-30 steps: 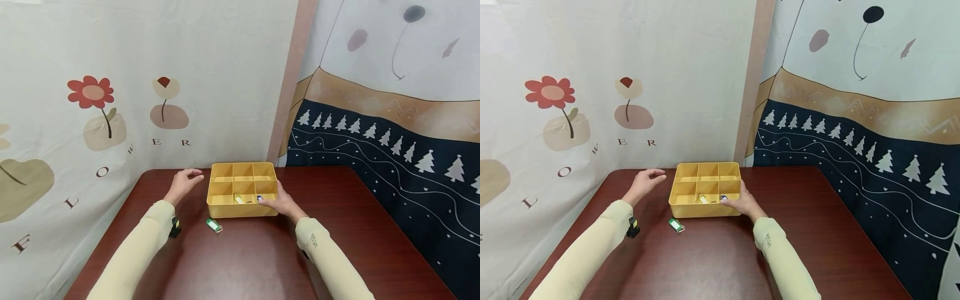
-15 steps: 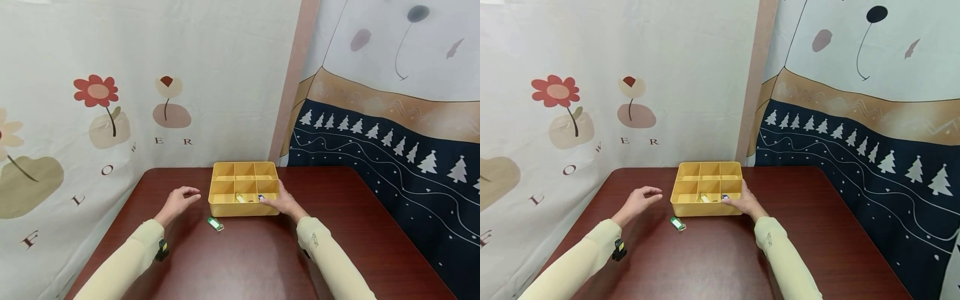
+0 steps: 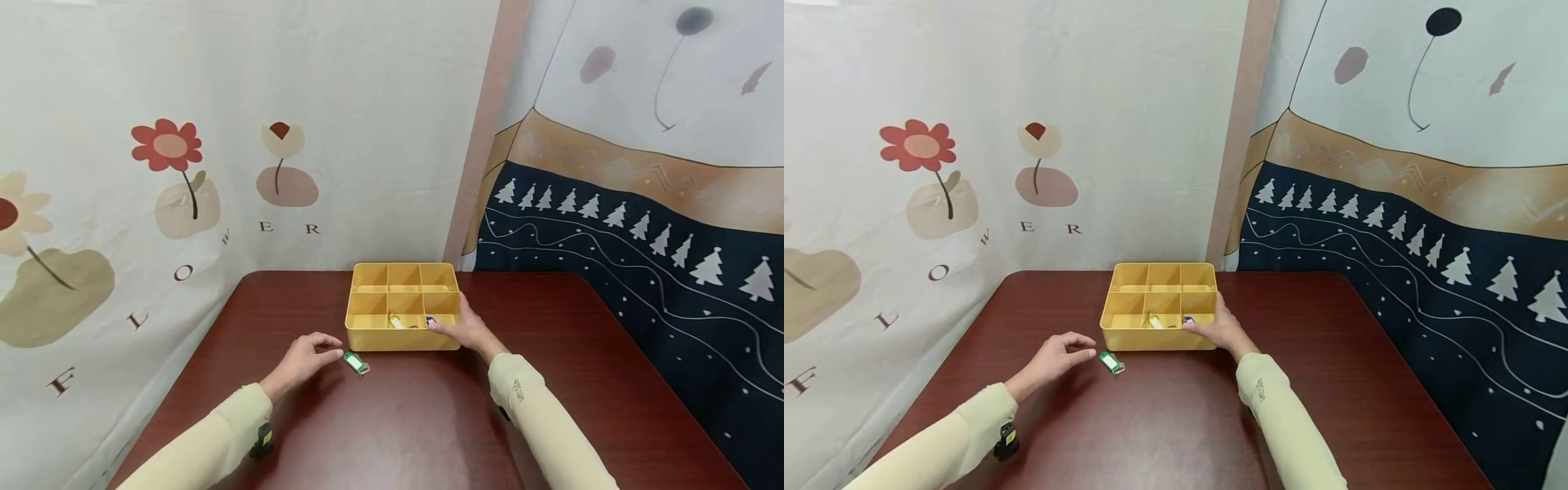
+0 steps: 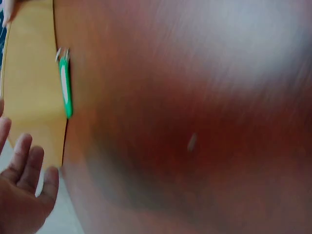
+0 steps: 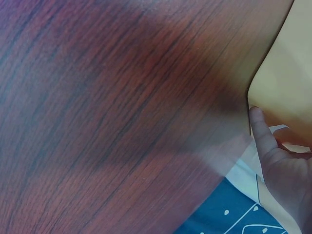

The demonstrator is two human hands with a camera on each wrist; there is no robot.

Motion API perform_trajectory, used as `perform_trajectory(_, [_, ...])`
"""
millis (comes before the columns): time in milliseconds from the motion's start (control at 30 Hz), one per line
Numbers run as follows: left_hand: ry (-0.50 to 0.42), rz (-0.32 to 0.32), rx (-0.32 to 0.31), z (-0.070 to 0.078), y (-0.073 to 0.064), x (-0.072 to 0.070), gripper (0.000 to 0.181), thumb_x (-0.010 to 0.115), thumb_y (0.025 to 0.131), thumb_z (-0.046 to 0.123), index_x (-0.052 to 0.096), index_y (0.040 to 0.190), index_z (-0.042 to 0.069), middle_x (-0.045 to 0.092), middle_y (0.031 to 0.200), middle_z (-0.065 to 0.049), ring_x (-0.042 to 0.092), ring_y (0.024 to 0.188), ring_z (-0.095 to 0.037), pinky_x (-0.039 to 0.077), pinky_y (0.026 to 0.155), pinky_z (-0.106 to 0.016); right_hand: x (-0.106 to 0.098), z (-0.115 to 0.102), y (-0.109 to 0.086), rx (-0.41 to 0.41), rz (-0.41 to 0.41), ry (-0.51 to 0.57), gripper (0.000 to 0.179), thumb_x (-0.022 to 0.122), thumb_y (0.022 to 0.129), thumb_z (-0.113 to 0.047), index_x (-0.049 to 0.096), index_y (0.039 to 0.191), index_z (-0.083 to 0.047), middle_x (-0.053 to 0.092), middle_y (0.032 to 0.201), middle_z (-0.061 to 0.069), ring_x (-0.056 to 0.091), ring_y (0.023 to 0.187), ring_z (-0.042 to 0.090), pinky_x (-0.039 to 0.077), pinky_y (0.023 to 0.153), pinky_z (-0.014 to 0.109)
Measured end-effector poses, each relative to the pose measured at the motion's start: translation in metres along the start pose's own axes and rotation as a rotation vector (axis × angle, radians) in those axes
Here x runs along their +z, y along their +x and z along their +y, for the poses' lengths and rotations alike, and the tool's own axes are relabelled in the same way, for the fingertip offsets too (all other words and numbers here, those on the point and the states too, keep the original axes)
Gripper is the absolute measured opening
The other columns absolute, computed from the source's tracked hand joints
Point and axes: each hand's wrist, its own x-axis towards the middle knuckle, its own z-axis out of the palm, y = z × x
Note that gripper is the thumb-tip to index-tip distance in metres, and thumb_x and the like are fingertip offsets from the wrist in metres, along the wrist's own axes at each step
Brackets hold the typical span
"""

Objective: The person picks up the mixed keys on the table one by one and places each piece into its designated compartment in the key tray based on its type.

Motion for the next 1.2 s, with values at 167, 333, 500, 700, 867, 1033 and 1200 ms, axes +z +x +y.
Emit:
perform_trajectory(167, [0.001,0.052,0.011,0.007,-0.009,0.02,0.015,0.079,0.085,0.013,0.076,0.098,0.006,0.07,0.097,-0.003,0.065,0.086,-0.018,0.05,0.076,-0.032,-0.002,0.001,0.0,-0.011,0.003,-0.006,0.105,0.082,0.081,-0.039,0.013,0.157,-0.019,0.045,0.142,0.018,0.047,0.12,0.037,0.032,0.108,0.057])
perform_trajectory(333, [0.039,0.098,0.021,0.011,-0.016,0.036,0.013,0.08,0.083,0.013,0.076,0.093,0.006,0.069,0.092,-0.002,0.065,0.087,-0.018,0.052,0.078,-0.034,-0.003,0.003,0.001,-0.031,0.02,-0.043,0.103,0.082,0.081,-0.04,0.015,0.155,-0.015,0.048,0.14,0.021,0.049,0.121,0.038,0.034,0.107,0.057])
perform_trajectory(500, [0.085,0.14,0.025,0.012,-0.021,0.047,0.013,0.08,0.082,0.014,0.075,0.092,0.007,0.066,0.09,-0.002,0.061,0.082,-0.018,0.05,0.075,-0.034,-0.004,0.003,0.002,-0.035,0.015,-0.027,0.103,0.082,0.081,-0.039,0.015,0.156,-0.015,0.046,0.142,0.022,0.048,0.122,0.039,0.033,0.108,0.058])
perform_trajectory(700, [0.155,0.155,-0.002,0.011,-0.023,0.057,0.009,0.08,0.082,0.019,0.075,0.087,0.013,0.064,0.088,0.001,0.06,0.082,-0.018,0.049,0.075,-0.036,-0.004,0.003,0.001,-0.011,-0.004,-0.007,0.104,0.081,0.082,-0.038,0.011,0.157,-0.018,0.044,0.143,0.02,0.046,0.122,0.038,0.031,0.109,0.059])
perform_trajectory(867, [0.262,0.196,0.024,0.012,-0.026,0.064,0.008,0.08,0.081,0.024,0.077,0.083,0.017,0.066,0.088,0.001,0.062,0.086,-0.023,0.048,0.077,-0.045,-0.003,0.004,0.001,-0.005,0.001,-0.013,0.105,0.081,0.082,-0.04,0.011,0.157,-0.018,0.044,0.142,0.022,0.046,0.123,0.04,0.032,0.108,0.059])
perform_trajectory(1033, [0.334,0.224,0.013,0.013,-0.028,0.07,0.009,0.08,0.081,0.03,0.077,0.078,0.022,0.066,0.09,0.001,0.059,0.088,-0.024,0.044,0.074,-0.047,-0.002,0.004,0.001,-0.014,0.007,-0.031,0.107,0.081,0.081,-0.042,0.01,0.157,-0.014,0.045,0.142,0.024,0.047,0.123,0.041,0.032,0.108,0.058])
perform_trajectory(1200, [0.369,0.244,0.002,0.014,-0.029,0.073,0.011,0.08,0.08,0.031,0.077,0.074,0.023,0.064,0.088,0.001,0.057,0.088,-0.023,0.042,0.074,-0.047,-0.001,0.003,0.0,-0.027,-0.001,-0.017,0.106,0.082,0.081,-0.042,0.012,0.156,-0.016,0.046,0.142,0.024,0.047,0.123,0.041,0.032,0.109,0.057])
